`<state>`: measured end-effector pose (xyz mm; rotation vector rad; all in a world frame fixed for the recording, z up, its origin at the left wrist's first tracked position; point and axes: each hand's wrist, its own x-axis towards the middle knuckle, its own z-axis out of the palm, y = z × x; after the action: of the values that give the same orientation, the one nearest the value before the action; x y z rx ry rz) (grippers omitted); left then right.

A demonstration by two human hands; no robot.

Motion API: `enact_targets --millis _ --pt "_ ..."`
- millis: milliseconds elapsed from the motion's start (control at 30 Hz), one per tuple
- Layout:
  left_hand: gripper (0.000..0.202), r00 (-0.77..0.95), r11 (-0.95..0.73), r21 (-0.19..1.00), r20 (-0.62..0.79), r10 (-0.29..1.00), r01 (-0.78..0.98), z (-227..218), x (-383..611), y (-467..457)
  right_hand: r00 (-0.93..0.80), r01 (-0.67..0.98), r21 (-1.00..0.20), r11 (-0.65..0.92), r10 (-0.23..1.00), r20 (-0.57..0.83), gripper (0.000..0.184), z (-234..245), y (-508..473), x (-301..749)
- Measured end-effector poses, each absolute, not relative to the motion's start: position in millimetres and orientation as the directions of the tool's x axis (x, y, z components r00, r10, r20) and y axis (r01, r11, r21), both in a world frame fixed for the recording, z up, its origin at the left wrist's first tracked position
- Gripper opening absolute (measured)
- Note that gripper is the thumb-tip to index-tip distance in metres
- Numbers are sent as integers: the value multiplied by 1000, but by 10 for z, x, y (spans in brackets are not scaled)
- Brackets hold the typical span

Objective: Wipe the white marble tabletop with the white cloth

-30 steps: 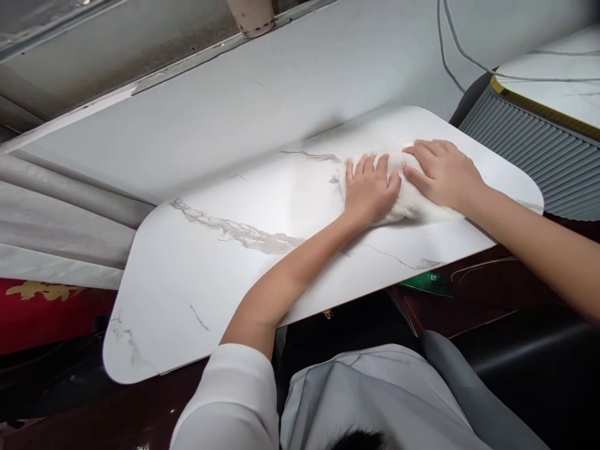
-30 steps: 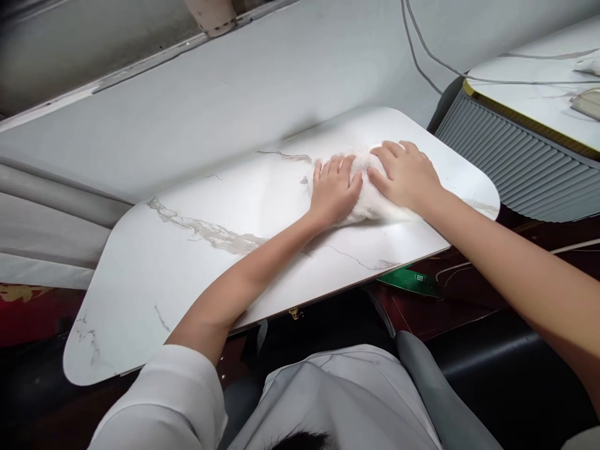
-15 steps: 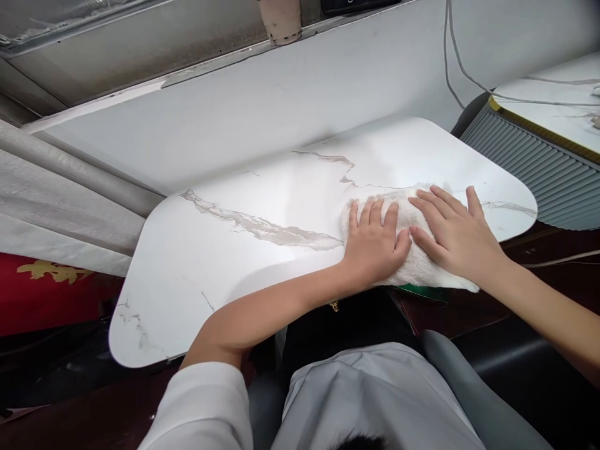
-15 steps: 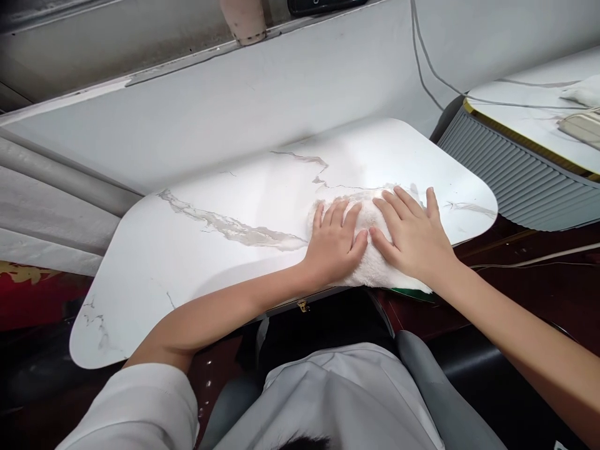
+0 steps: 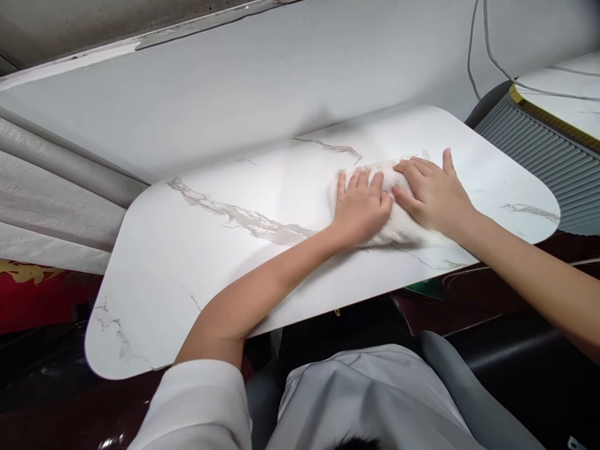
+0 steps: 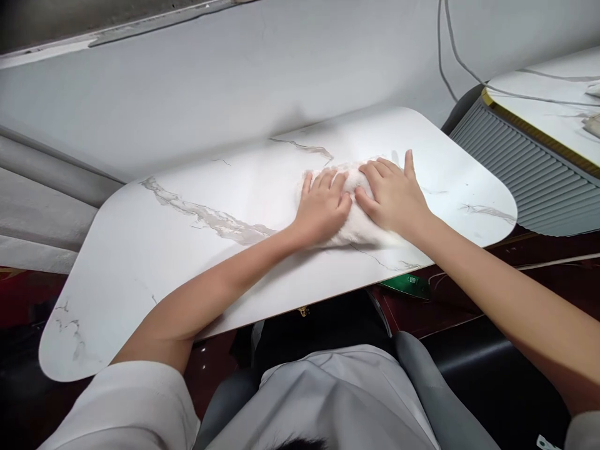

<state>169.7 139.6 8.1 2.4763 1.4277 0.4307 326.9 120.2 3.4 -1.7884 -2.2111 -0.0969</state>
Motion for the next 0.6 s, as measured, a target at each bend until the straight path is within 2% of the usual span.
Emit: enact_targets --millis 100,233,367,467,600 --pt "47 414 -405 401 67 908 822 114 1692 1730 -138 978 -117 172 958 252 43 25 1544 3167" --pt "46 340 -361 448 129 931 818 56 1673 2205 -93 989 -92 113 975 203 40 28 2011 3056" --pt "45 292 -325 512 146 945 795 -63 1624 2674 -83 995 -44 90 986 141 47 43 2436 2981" --pt "48 252 -285 582 139 958 762 -93 1586 2921 -107 992 -45 116 979 171 53 48 2688 2938" --pt "45 194 -252 555 162 968 793 -59 1540 3085 -126 987 -71 143 970 207 61 14 2990 2911"
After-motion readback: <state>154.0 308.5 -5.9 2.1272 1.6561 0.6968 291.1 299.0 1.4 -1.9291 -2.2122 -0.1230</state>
